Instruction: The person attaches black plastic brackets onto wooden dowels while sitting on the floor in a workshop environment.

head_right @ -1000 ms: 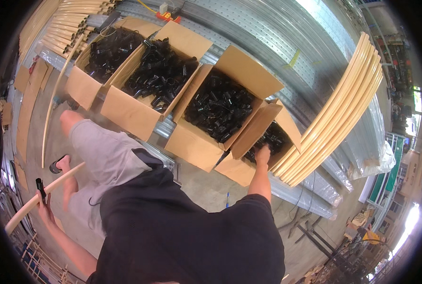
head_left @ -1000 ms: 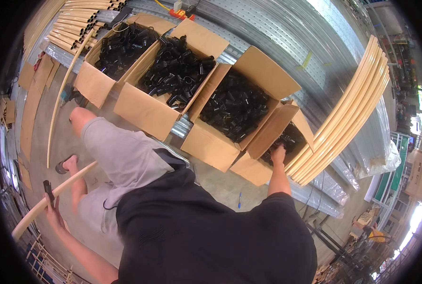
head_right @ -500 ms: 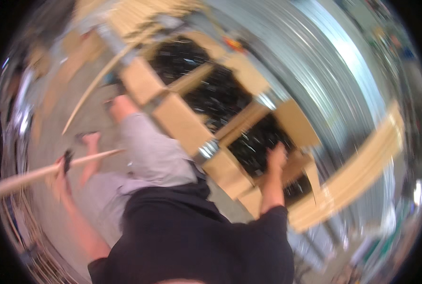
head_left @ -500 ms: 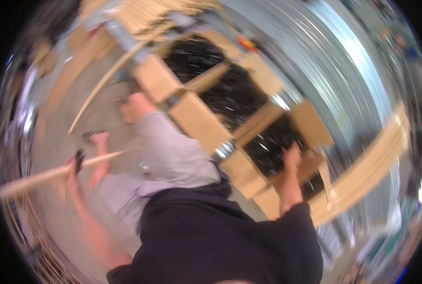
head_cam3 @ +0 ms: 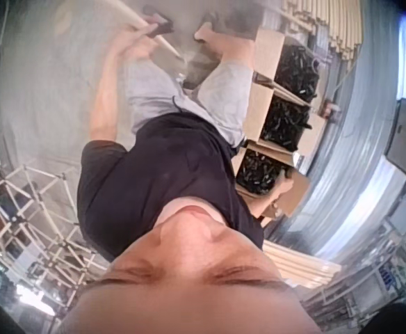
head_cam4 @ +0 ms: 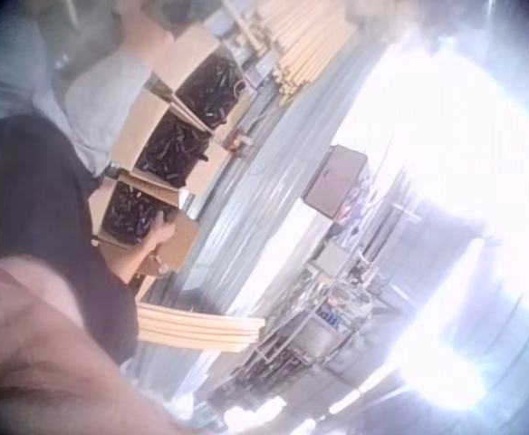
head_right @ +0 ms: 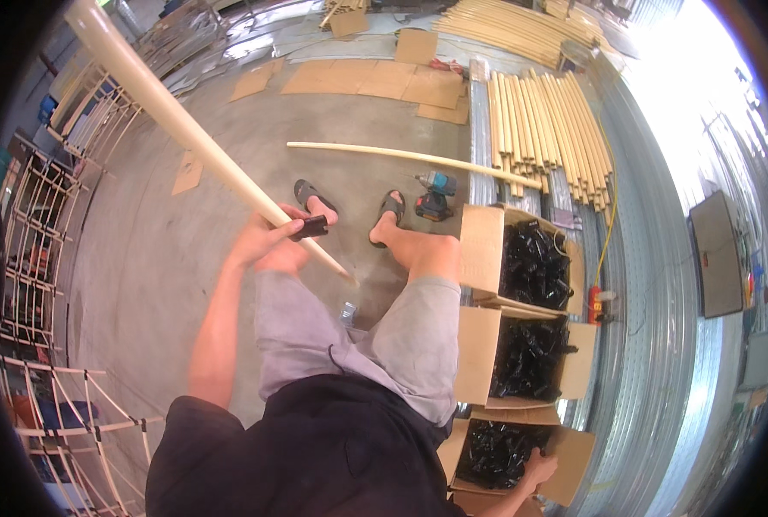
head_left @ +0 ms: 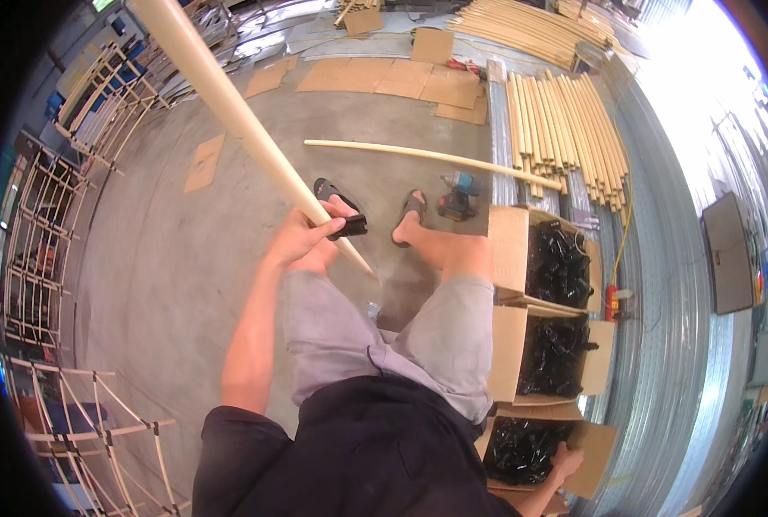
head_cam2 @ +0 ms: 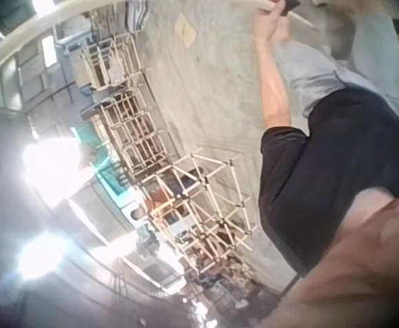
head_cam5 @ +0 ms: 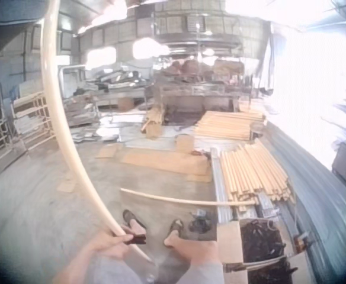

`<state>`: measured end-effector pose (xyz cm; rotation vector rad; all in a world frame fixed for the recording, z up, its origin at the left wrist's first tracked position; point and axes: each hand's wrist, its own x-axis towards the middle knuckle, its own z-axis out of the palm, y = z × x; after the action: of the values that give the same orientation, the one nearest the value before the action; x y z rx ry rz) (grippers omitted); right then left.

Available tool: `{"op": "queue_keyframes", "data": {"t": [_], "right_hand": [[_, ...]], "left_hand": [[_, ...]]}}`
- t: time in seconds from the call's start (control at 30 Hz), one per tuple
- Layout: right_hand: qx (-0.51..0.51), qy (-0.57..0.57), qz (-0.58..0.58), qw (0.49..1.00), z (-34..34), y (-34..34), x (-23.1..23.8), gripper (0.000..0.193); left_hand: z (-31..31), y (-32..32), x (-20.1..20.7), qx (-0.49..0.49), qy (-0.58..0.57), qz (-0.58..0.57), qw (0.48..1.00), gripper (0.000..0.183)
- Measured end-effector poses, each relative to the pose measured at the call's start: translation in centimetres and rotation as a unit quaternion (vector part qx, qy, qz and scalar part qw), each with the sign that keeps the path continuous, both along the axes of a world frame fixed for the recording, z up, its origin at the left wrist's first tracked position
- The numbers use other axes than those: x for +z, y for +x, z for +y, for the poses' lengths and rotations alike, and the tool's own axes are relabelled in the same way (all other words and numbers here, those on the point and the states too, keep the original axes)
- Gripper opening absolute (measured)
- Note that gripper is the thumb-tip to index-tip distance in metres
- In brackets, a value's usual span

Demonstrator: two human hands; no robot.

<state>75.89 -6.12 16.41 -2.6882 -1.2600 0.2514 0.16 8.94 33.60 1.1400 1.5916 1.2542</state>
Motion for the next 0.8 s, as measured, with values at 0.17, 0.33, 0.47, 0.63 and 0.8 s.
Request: {"op": "queue_keyframes", "data": {"t": [0.17,0.33,0.47,0.63,0.8], "right_hand": [[0.103,0.207,0.462,0.856,13.0,-16.2,9.7,0.023],[0.298,0.132,0.579,0.747,23.4,-34.6,17.4,0.024],[0.463,0.109,0.641,0.602,27.1,-47.3,21.8,0.026],[0.528,-0.004,0.707,0.470,29.7,-55.1,23.9,0.032],[0.567,-0.054,0.688,0.450,30.9,-57.8,25.6,0.036]], "left_hand": [[0.2,0.7,3.4,0.031,0.029,-0.018,0.999,0.017],[0.5,1.5,8.9,0.053,0.125,-0.087,0.987,0.015],[1.1,1.0,9.0,0.099,0.128,-0.115,0.980,0.014],[1.9,1.6,9.2,0.100,0.092,-0.120,0.983,0.024],[1.2,0.7,8.8,0.057,0.093,-0.155,0.982,0.028]]}}
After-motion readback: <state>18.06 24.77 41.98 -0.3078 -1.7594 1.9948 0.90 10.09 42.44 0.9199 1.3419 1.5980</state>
